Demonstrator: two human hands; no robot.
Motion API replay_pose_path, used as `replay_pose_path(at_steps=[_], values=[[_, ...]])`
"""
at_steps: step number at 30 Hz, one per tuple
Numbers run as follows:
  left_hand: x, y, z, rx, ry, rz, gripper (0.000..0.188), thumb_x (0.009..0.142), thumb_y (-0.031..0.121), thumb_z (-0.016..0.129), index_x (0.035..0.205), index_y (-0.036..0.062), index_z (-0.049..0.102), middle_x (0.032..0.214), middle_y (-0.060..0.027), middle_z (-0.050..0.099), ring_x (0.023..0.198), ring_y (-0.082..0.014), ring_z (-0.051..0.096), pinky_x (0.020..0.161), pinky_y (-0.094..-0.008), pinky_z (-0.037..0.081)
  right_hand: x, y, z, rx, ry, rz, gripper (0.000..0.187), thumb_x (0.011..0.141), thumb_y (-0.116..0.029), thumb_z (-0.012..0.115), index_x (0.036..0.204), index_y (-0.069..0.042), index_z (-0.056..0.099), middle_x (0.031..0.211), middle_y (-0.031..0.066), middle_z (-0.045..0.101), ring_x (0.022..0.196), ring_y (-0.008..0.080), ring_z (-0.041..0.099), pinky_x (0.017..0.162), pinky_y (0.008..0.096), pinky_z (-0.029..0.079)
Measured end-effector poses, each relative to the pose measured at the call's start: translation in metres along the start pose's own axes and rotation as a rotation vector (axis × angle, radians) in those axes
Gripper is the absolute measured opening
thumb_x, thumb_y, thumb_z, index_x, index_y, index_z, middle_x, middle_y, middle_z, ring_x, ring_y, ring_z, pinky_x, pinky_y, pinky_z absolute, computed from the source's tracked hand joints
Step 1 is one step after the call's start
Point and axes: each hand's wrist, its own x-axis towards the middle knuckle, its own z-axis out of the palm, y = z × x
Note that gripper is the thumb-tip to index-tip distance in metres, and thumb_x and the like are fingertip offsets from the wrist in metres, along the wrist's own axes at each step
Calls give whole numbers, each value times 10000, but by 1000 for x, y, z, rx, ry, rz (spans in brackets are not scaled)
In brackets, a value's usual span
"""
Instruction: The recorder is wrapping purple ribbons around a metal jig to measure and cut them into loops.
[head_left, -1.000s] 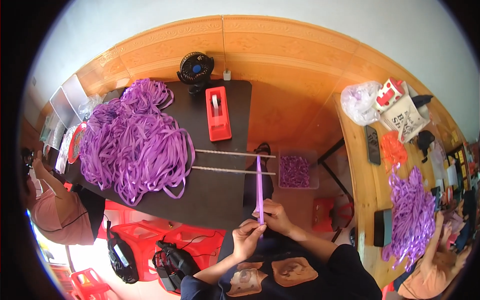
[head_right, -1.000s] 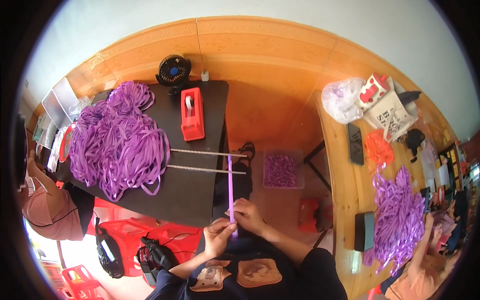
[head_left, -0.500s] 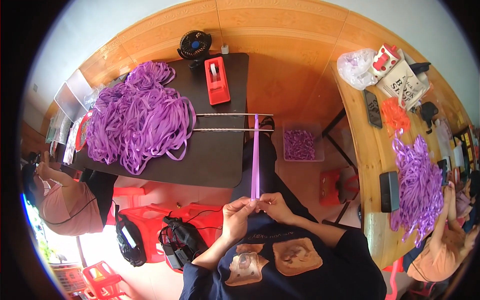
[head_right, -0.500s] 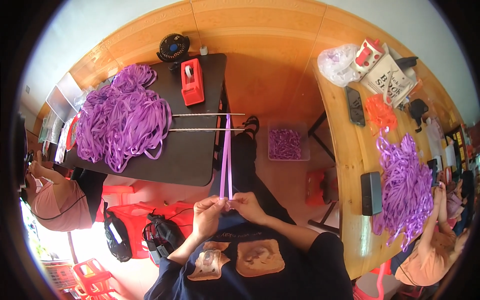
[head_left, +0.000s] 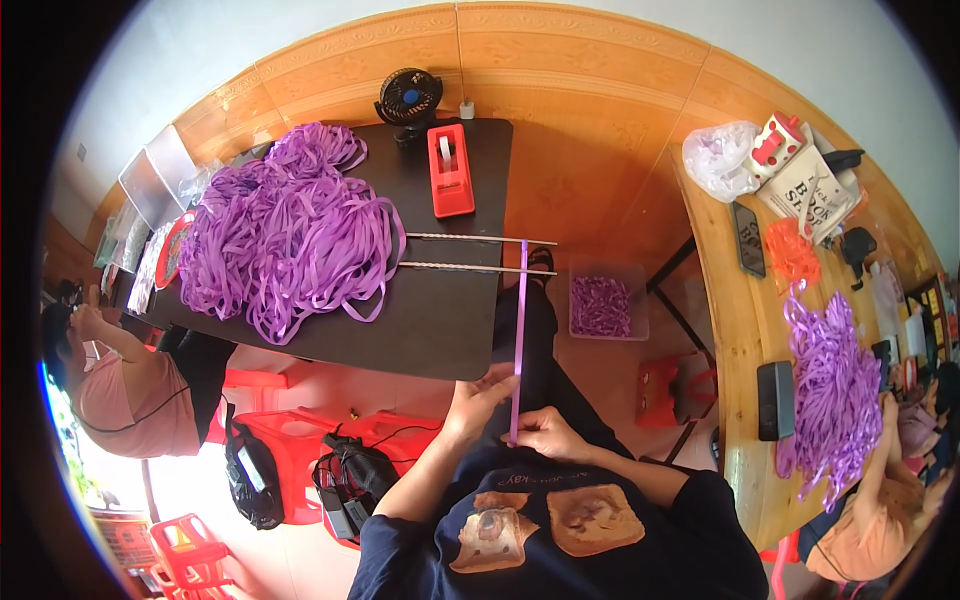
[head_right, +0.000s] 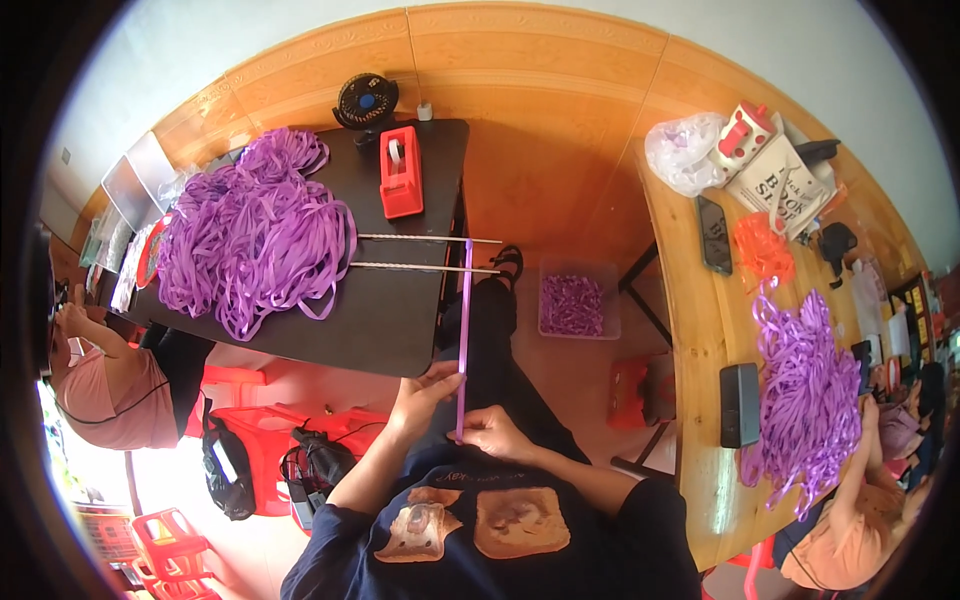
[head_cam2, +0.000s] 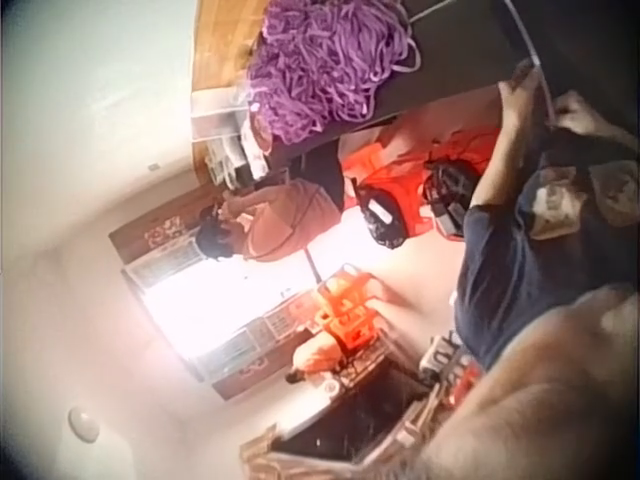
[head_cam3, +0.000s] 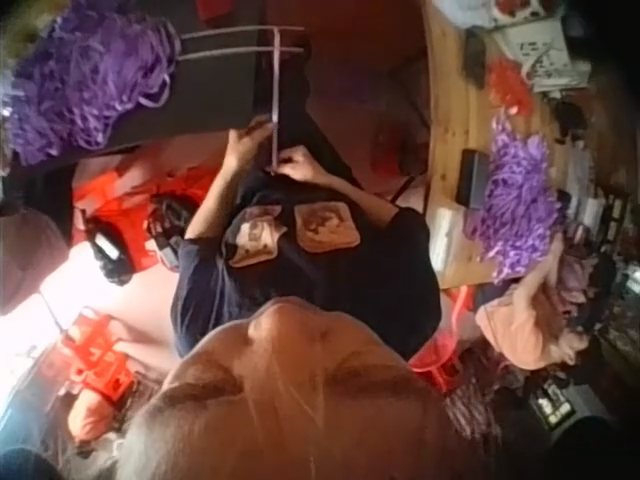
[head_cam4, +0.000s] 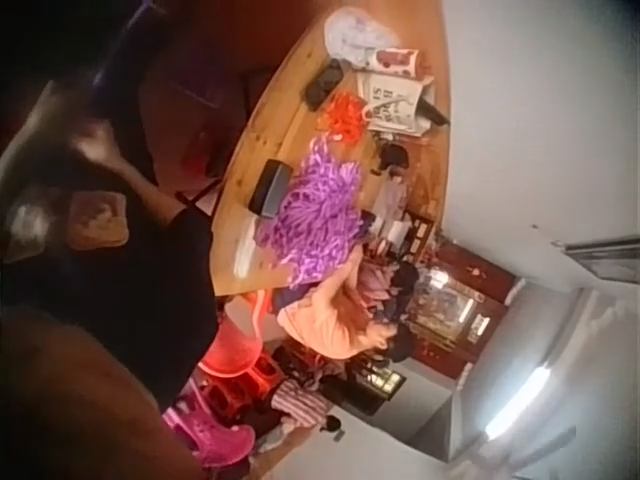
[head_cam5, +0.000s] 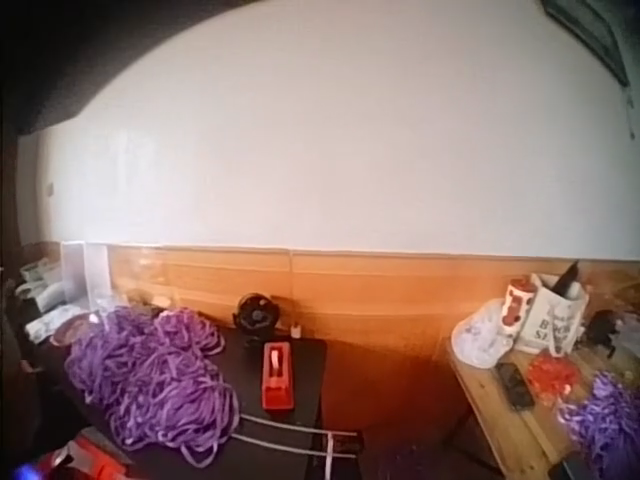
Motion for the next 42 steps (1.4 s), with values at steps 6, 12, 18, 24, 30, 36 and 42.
replay_pose_path(at_steps=[6,12,18,24,30,36,42], values=[[19,-7,3,-170,-22,-13,213,851,99,683,1028,-19,665,876,-58,678,802,-111,611,684,-238,445,4,-2,-8,-39,-105,36,98,874,-65,662,877,19,714,787,54,691,747,104,627,693,243,496],[20,-11,8,-216,37,-2,180,836,78,692,991,-11,673,847,-58,674,757,-113,605,667,-241,445,12,-16,-9,44,-127,210,158,879,-111,668,795,18,704,726,60,677,685,116,620,658,252,489],[28,-19,5,-214,84,29,100,809,53,711,890,4,677,793,-46,657,698,-105,578,619,-237,419,19,-25,-12,-128,-192,139,230,863,-198,700,759,7,698,676,57,656,646,106,599,619,246,471],[34,-27,3,-169,63,-9,73,798,35,704,861,13,674,742,-15,616,656,-90,524,607,-235,403,16,-18,-16,-189,-135,175,251,863,-235,703,753,-10,698,648,40,642,617,95,586,567,237,448],[35,-26,8,-135,29,-29,109,805,59,702,901,15,676,750,-10,614,676,-84,531,645,-235,416,17,-6,-26,-428,-33,96,284,818,-311,723,771,-31,708,579,74,619,546,142,584,543,301,443],[37,-29,8,-185,16,-40,81,856,106,682,897,37,669,797,-33,661,729,-93,585,661,-221,422,22,-17,-27,-727,-18,101,382,792,-392,743,720,-21,692,547,95,595,500,178,576,502,340,431],[39,-31,7,-144,37,-23,79,867,119,675,872,42,659,779,-32,654,695,-84,567,647,-214,415,18,-7,-15,-1270,222,-300,377,807,-433,666,666,-84,649,632,101,621,577,301,623,504,399,465]])
